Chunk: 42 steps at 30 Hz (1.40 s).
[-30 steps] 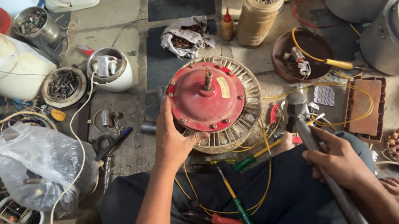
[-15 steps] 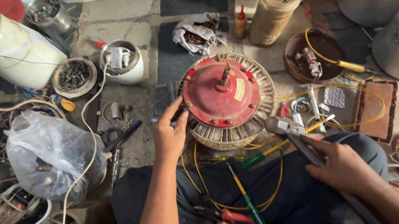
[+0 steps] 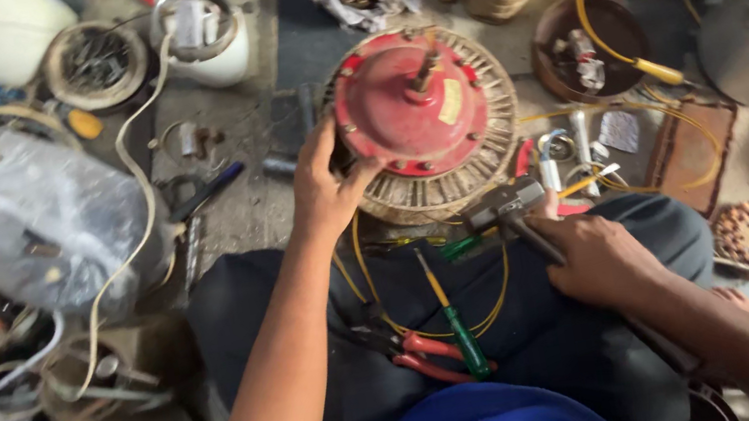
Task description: The person is repairing a red electric motor stator while sitting on the floor. They use a hammer to tap a central metal component and a screwdriver to adjust parts on the stator's surface. The person also picks up a small metal piece from the floor and places it onto the motor.
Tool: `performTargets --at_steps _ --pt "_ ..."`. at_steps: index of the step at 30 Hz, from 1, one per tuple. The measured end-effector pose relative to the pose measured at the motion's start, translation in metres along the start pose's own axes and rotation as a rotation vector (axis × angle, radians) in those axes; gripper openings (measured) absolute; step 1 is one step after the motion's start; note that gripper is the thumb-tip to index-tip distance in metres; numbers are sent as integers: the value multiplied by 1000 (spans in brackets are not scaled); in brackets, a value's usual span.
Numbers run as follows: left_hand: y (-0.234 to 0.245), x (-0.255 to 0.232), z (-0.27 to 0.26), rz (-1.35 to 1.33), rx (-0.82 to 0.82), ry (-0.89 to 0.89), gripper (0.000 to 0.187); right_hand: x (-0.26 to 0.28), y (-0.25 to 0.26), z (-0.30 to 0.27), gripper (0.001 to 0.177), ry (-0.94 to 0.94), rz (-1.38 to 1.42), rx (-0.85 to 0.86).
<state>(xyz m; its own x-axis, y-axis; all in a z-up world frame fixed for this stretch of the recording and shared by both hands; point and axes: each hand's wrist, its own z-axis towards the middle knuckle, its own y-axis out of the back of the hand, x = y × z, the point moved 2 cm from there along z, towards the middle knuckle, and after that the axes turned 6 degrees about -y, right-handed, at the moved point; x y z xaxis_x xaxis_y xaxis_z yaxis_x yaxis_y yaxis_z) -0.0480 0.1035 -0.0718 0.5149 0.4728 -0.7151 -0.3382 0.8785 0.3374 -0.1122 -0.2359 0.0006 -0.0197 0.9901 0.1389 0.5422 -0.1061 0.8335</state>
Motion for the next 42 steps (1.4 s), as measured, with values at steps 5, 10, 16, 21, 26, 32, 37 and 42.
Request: performTargets --at_steps 5,10,16,21,26,32,37,42 --pt "14 32 -7 -199 -274 378 32 17 -11 46 63 37 -26 -37" --pt "18 83 -20 -184 -485 543 29 22 -35 70 61 28 56 -174" --pt "11 59 -12 -13 -362 531 27 38 -49 60 57 93 -147 -341" --pt "9 -11 4 139 -208 68 35 80 -46 11 32 375 -560 -427" --pt "-7 -24 10 118 -32 -56 61 109 -76 -38 29 501 -217 76" --pt "-21 -50 37 367 -53 -241 68 107 -88 -25 48 577 -281 175" --pt "-60 -47 77 -23 149 5 39 89 -81 -33 53 655 -157 119" --pt "-74 -40 94 6 76 -83 29 96 -91 -35 20 617 -298 105"
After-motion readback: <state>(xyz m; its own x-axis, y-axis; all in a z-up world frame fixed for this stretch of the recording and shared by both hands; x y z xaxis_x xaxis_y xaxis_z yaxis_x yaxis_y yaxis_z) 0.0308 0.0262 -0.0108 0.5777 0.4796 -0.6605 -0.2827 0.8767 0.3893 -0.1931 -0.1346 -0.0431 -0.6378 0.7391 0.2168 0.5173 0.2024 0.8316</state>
